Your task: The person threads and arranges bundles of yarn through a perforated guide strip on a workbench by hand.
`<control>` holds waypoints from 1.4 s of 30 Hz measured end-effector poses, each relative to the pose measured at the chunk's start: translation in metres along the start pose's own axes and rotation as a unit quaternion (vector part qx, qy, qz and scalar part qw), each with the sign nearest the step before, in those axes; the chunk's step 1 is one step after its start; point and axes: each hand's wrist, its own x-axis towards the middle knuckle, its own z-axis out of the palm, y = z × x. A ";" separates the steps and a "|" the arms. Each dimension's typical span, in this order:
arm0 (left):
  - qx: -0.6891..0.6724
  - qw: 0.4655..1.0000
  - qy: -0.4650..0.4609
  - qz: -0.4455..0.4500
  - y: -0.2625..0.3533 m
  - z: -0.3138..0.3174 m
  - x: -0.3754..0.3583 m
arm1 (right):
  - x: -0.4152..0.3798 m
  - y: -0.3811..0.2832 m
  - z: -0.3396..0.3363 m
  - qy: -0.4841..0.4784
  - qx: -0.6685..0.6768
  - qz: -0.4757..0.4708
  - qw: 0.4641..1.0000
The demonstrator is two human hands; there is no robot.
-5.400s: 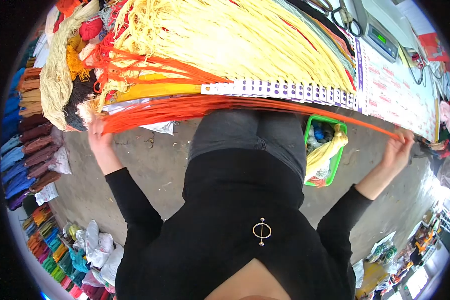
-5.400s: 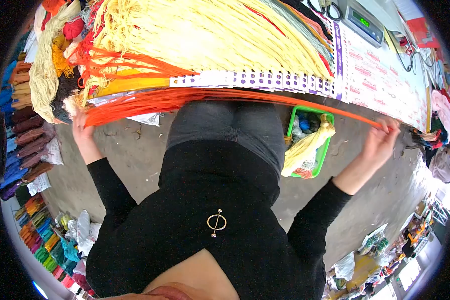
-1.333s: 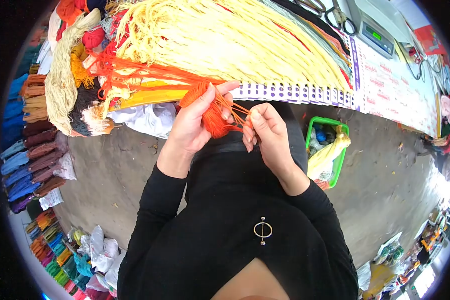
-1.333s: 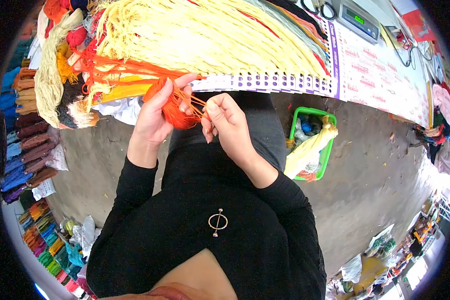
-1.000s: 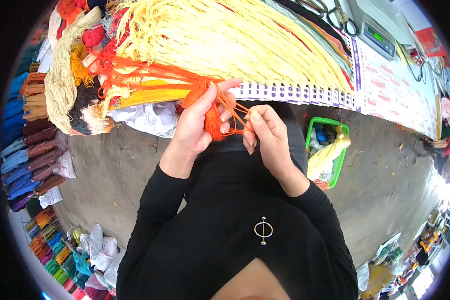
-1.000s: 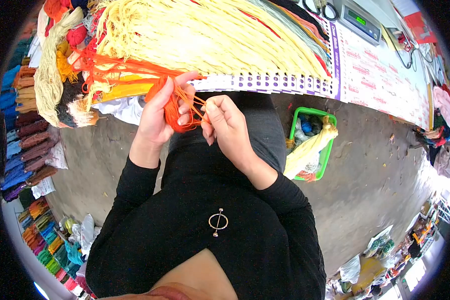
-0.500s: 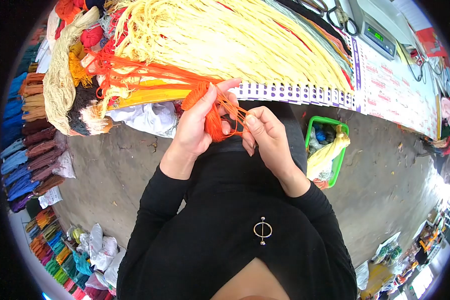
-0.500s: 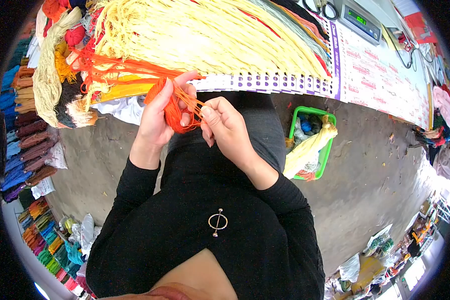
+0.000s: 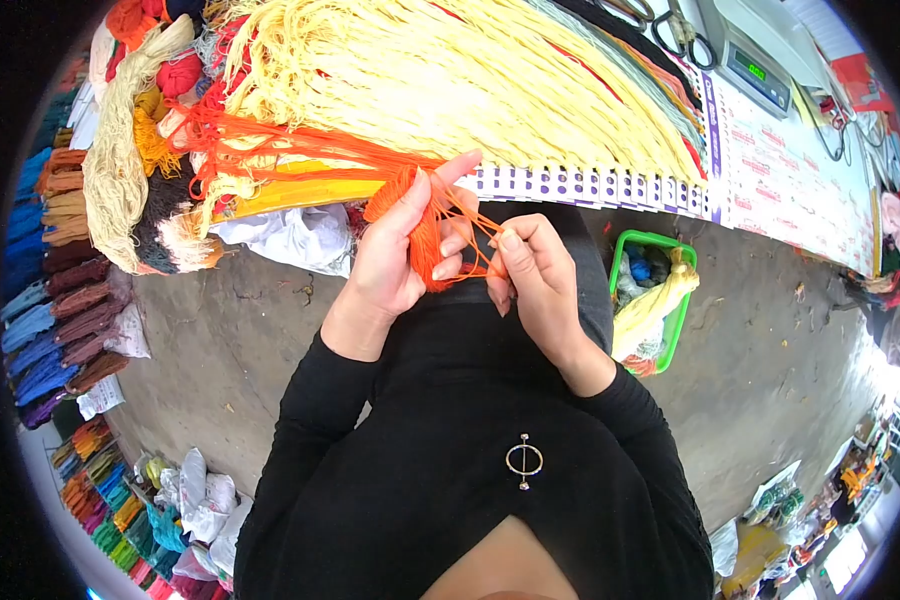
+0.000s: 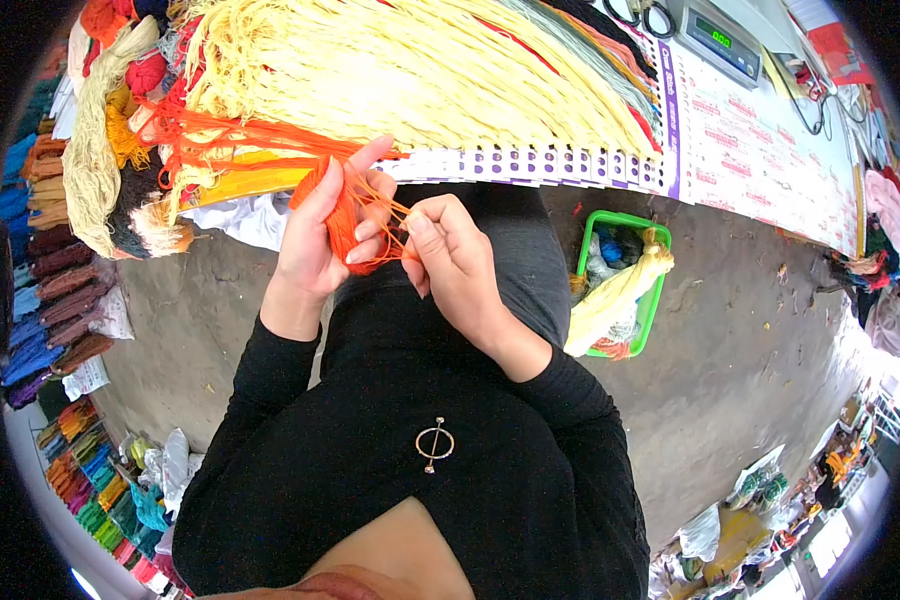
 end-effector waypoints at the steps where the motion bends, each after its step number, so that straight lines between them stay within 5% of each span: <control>1: 0.028 1.000 0.002 0.006 0.000 0.001 0.000 | -0.001 -0.001 0.000 0.003 -0.004 0.004 1.000; 10: 0.218 0.976 -0.012 0.000 0.001 0.007 -0.005 | -0.002 -0.001 -0.002 0.017 -0.037 -0.003 0.999; 17: 0.122 0.992 -0.034 0.023 0.008 0.010 -0.003 | -0.003 -0.006 -0.003 0.020 -0.009 0.025 0.999; 21: 0.025 0.999 -0.009 0.023 0.010 0.006 -0.004 | -0.003 -0.012 -0.013 -0.080 -0.162 -0.006 0.984; 23: 0.076 0.992 -0.022 -0.101 0.015 -0.008 -0.010 | -0.005 -0.020 -0.019 -0.024 -0.265 -0.015 0.964; 24: 0.140 0.975 -0.079 -0.150 0.022 -0.021 -0.014 | -0.001 -0.020 -0.029 0.034 -0.308 -0.162 0.937; 26: 0.125 0.981 -0.073 -0.126 0.035 -0.052 -0.031 | 0.001 -0.037 -0.068 0.126 -0.345 -0.242 0.898; 29: -0.023 0.972 0.223 0.065 0.075 -0.099 -0.062 | -0.012 -0.068 -0.134 0.218 0.117 -0.224 0.943; 31: -0.131 0.975 0.111 0.141 0.112 -0.169 -0.087 | -0.024 -0.081 -0.190 0.145 0.356 -0.256 0.887; 32: -0.065 0.932 0.279 0.222 0.124 -0.172 -0.099 | -0.029 -0.090 -0.218 0.107 0.350 -0.254 0.896; 33: -0.131 0.939 0.212 0.238 0.142 -0.209 -0.118 | -0.035 -0.096 -0.253 0.071 0.384 -0.238 0.889; 35: -0.236 0.924 0.127 0.273 0.181 -0.281 -0.162 | -0.051 -0.117 -0.302 0.209 0.377 -0.291 0.854; 36: -0.275 0.909 0.110 0.292 0.190 -0.298 -0.178 | -0.063 -0.125 -0.342 0.199 0.377 -0.315 0.848; 37: -0.253 0.849 0.213 0.411 0.189 -0.278 -0.177 | -0.086 -0.133 -0.394 0.235 0.307 -0.343 0.856; 38: -0.206 0.863 0.184 0.424 0.183 -0.238 -0.169 | -0.102 -0.140 -0.425 0.270 0.235 -0.370 0.857; 40: -0.180 0.905 0.039 0.383 0.163 -0.172 -0.149 | -0.087 -0.158 -0.349 0.272 0.214 -0.399 0.849; 42: -0.151 0.931 -0.013 0.332 0.135 -0.122 -0.114 | -0.050 -0.148 -0.256 0.401 -0.007 -0.294 0.868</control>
